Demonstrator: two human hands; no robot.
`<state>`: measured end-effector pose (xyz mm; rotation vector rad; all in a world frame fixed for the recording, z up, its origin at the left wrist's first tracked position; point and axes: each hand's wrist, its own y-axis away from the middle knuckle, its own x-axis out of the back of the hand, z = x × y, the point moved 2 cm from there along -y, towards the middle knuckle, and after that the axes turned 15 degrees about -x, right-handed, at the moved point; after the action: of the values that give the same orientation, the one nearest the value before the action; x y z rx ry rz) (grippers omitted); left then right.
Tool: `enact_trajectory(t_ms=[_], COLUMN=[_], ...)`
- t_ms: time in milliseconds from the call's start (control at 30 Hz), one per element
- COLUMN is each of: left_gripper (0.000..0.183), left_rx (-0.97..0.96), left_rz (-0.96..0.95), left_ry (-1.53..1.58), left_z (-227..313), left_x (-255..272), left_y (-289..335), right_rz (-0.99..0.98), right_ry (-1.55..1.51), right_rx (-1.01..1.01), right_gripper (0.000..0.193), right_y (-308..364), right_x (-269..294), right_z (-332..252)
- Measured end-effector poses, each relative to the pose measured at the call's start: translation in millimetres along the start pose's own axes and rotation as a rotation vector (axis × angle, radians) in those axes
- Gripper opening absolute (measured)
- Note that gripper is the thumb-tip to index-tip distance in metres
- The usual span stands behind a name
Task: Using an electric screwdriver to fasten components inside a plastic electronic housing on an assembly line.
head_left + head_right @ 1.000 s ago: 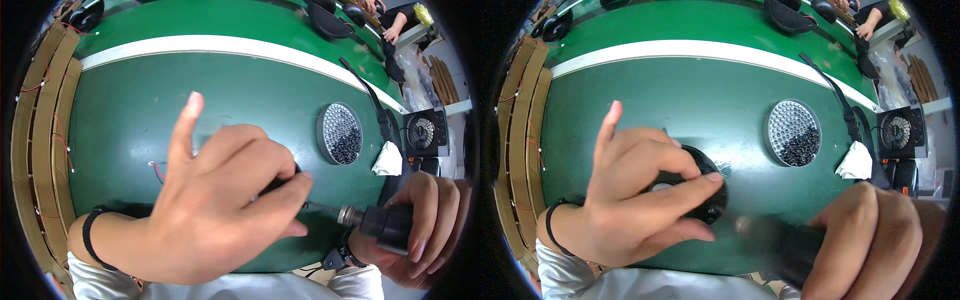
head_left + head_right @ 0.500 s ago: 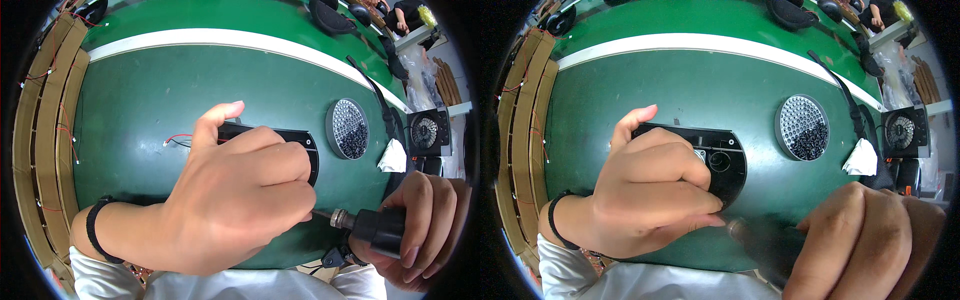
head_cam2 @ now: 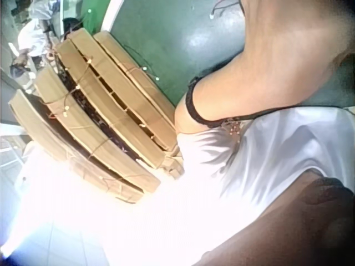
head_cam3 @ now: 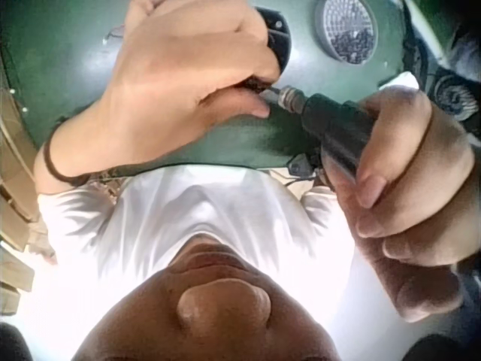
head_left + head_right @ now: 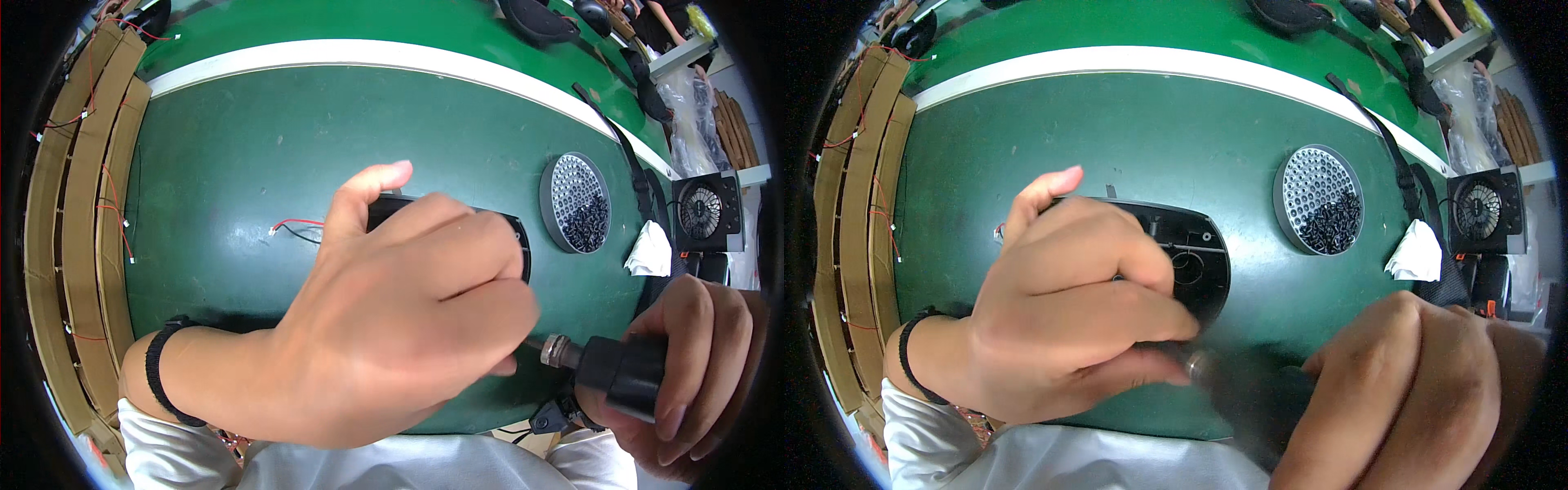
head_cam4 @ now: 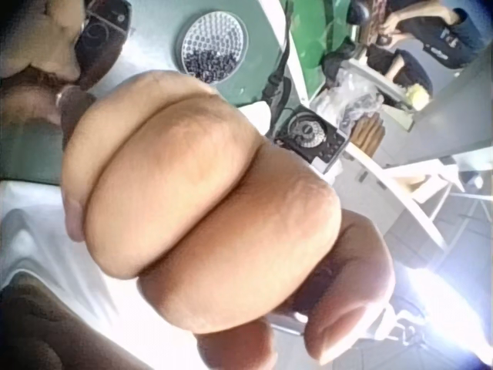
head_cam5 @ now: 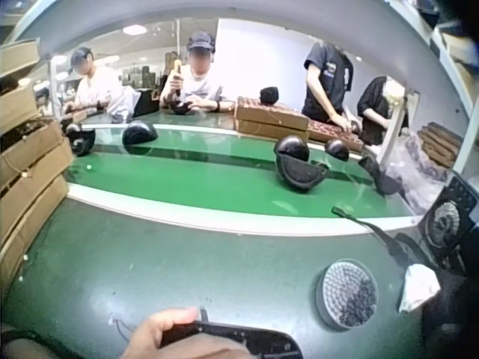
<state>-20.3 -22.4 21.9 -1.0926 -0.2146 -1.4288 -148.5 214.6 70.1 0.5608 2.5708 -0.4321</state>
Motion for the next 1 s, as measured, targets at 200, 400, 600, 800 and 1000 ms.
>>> enact_trajectory(t_ms=[200,400,600,800,1000], left_gripper=[0.060,0.072,0.067,0.065,0.065], left_rx=[0.069,0.056,-0.023,0.017,-0.017], left_rz=[-0.009,-0.047,0.045,0.044,0.053], left_ry=[-0.015,-0.135,-0.148,-0.170,-0.219], left_z=[-5.3,-22.6,-26.7,-27.6,-28.7], left_x=[28.7,2.4,-3.7,-9.1,-10.9], left_y=[8.5,22.5,31.0,29.5,32.7], right_rz=[0.048,0.085,0.101,0.126,0.145], right_ry=[0.117,0.238,0.353,1.022,0.769], right_rx=[0.041,0.056,0.052,-0.244,-0.136], right_gripper=[0.035,0.035,0.034,0.030,0.031], right_y=[0.4,-5.6,-27.2,-56.7,-58.1], right_x=[12.4,16.0,5.6,-21.2,-25.9], right_z=[0.7,6.0,9.9,25.1,46.0])
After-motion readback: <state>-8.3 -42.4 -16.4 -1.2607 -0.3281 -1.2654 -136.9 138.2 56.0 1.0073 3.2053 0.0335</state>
